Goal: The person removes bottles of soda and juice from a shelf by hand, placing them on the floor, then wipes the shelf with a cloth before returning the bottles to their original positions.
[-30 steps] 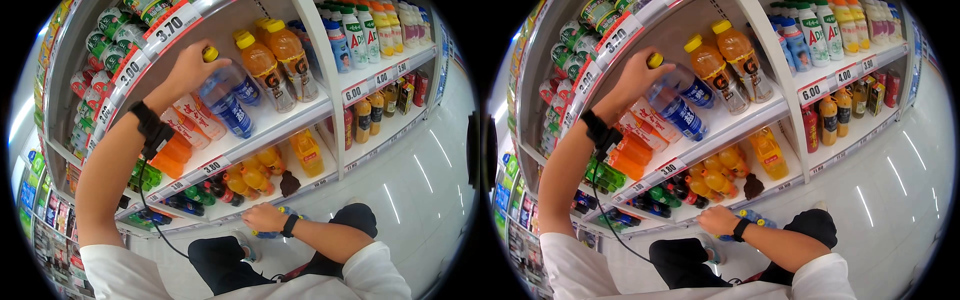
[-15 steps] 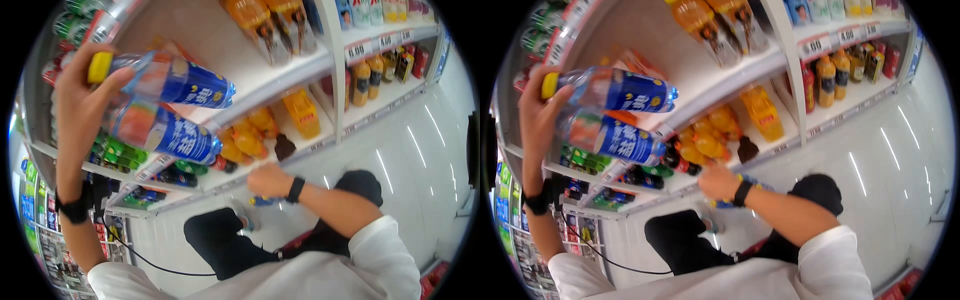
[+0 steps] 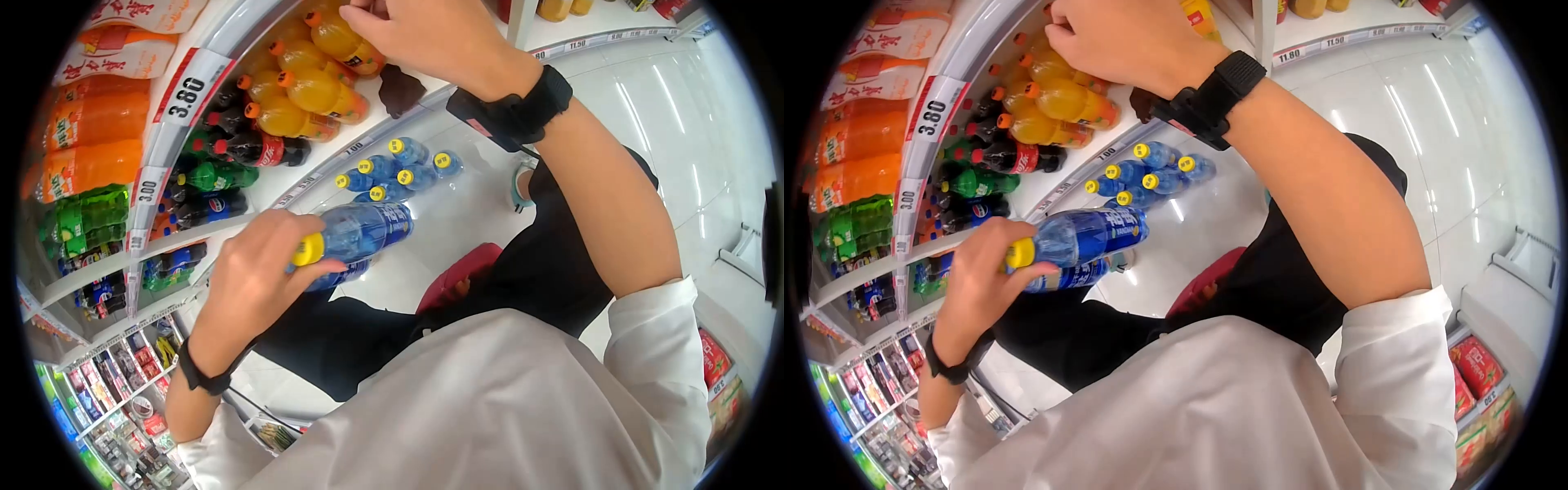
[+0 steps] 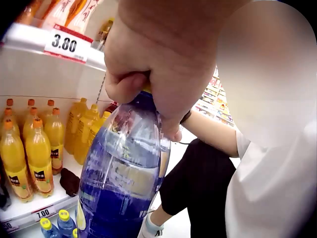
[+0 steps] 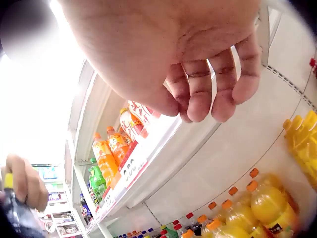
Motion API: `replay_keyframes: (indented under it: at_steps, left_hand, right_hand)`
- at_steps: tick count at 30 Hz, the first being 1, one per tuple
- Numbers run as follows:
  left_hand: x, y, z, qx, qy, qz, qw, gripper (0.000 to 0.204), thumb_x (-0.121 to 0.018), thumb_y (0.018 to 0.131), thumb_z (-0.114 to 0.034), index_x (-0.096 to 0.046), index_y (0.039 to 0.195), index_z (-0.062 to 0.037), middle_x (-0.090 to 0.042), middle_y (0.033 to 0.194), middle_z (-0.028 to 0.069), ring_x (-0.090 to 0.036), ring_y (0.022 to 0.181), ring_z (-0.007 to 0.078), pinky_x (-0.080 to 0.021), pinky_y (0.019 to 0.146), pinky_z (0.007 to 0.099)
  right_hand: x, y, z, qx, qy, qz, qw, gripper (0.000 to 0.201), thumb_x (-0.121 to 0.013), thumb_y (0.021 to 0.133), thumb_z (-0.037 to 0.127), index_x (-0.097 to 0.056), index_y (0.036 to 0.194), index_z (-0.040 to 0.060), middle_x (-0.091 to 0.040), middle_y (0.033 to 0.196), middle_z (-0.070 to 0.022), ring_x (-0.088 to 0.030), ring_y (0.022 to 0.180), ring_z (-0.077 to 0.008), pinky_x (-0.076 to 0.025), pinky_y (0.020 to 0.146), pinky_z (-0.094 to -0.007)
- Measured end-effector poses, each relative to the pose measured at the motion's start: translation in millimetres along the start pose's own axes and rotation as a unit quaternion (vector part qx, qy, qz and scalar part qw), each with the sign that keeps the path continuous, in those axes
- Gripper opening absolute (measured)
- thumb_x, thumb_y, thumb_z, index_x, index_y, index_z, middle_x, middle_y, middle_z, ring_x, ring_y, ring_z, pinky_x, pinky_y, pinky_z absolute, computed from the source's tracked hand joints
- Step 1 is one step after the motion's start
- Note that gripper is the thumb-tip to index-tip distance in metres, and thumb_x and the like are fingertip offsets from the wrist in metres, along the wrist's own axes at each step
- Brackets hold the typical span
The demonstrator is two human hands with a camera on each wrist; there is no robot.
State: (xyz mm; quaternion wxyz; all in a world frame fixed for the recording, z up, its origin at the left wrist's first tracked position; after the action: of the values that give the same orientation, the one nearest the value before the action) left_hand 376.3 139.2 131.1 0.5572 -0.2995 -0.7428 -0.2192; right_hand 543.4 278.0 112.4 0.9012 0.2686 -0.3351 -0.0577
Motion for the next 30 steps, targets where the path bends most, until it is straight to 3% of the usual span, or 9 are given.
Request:
replay_keyframes:
  at_steps: [6,8,12,17,22,24,26,28,30]
  left_hand:
    - [-19,22,17,-0.036,0.012,-0.026,0.999,0.041,-0.085,0.068,-0.021,-0.062,0.097,-0.0029,-0.062,0.083,0.0129,-0.062,0.072,0.0317,-0.051,0.062,0.0398]
    - [-24,34,24,-0.03,0.017,-0.017,0.999,0.046,-0.087,0.067,-0.018,-0.06,0.1,-0.0021,-0.062,0.087,0.0147,-0.061,0.076,0.034,-0.051,0.065,0.038]
    - [-35,82,24,-0.056,0.03,-0.054,0.997,0.044,-0.086,0.069,-0.019,-0.061,0.101,-0.0024,-0.064,0.09,0.0147,-0.063,0.081,0.0347,-0.052,0.07,0.0374]
    - [-76,132,34,-0.108,0.01,-0.077,0.991,0.042,-0.083,0.073,-0.025,-0.061,0.101,-0.0027,-0.066,0.094,0.0153,-0.065,0.085,0.0354,-0.053,0.073,0.0382]
    - [-140,169,45,-0.152,-0.001,-0.082,0.985,0.039,-0.081,0.076,-0.026,-0.061,0.1,-0.0037,-0.066,0.095,0.0137,-0.065,0.087,0.0338,-0.054,0.071,0.0393]
    - [-175,179,56,-0.123,0.025,-0.032,0.992,0.036,-0.073,0.081,-0.033,-0.055,0.102,-0.009,-0.063,0.094,0.007,-0.063,0.091,0.0295,-0.053,0.067,0.0435]
    - [-194,187,60,-0.102,0.001,-0.028,0.994,0.036,-0.072,0.083,-0.033,-0.054,0.103,-0.0088,-0.064,0.095,0.0083,-0.063,0.095,0.0313,-0.053,0.07,0.0453]
    - [-230,193,81,0.013,0.022,0.059,0.998,0.035,-0.071,0.085,-0.034,-0.055,0.103,-0.0081,-0.064,0.096,0.0097,-0.063,0.097,0.0328,-0.053,0.071,0.0458]
    - [-276,192,103,-0.001,0.02,0.088,0.996,0.032,-0.07,0.086,-0.033,-0.061,0.106,-0.0092,-0.066,0.101,0.0109,-0.063,0.099,0.0335,-0.053,0.075,0.0462]
  right_hand:
    - [1,4,-10,0.011,0.011,-0.017,1.0,0.026,-0.06,0.088,0.026,-0.069,0.078,0.0032,-0.066,0.072,-0.0201,-0.065,0.071,-0.0396,-0.053,0.066,-0.0484]
    - [17,9,-10,0.037,-0.01,-0.098,0.994,0.025,-0.06,0.088,0.024,-0.071,0.082,0.0026,-0.067,0.073,-0.0201,-0.065,0.072,-0.0403,-0.053,0.068,-0.0485]
    - [46,24,-31,-0.014,0.002,-0.159,0.987,0.024,-0.061,0.086,0.022,-0.07,0.081,0.0007,-0.067,0.075,-0.0198,-0.066,0.073,-0.0392,-0.054,0.069,-0.0464]
    - [68,23,-30,0.036,0.028,-0.243,0.969,0.023,-0.062,0.086,0.018,-0.066,0.073,-0.0008,-0.065,0.072,-0.0202,-0.065,0.069,-0.0382,-0.052,0.064,-0.0445]
    - [85,19,-32,0.057,0.051,-0.274,0.959,0.022,-0.063,0.084,0.014,-0.062,0.069,-0.001,-0.063,0.065,-0.0188,-0.063,0.062,-0.0366,-0.05,0.057,-0.0429]
    - [86,13,-29,0.084,0.07,-0.285,0.952,0.021,-0.062,0.085,0.015,-0.062,0.07,0.0001,-0.063,0.065,-0.0184,-0.063,0.062,-0.0364,-0.05,0.057,-0.0437]
    - [86,11,-27,0.088,0.039,-0.299,0.949,0.022,-0.061,0.086,0.016,-0.061,0.071,0.0014,-0.063,0.065,-0.018,-0.063,0.063,-0.0367,-0.05,0.058,-0.045]
    - [76,16,-32,0.091,0.023,-0.276,0.957,0.022,-0.059,0.087,0.018,-0.06,0.071,0.0029,-0.063,0.066,-0.0176,-0.063,0.063,-0.0372,-0.05,0.059,-0.0465]
    - [79,8,-26,0.103,-0.001,-0.281,0.954,0.021,-0.059,0.087,0.019,-0.059,0.072,0.0032,-0.062,0.067,-0.0184,-0.063,0.063,-0.038,-0.05,0.06,-0.0476]
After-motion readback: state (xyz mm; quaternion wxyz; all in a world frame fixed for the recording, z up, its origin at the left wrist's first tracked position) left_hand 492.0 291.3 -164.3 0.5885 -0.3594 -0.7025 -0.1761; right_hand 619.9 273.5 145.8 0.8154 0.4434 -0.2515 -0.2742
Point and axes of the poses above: each hand's wrist, its own y-axis towards the middle knuckle, its own x-axis out of the back of the hand, z = x × y, the point moved 9 cm from there along y, towards the middle knuckle
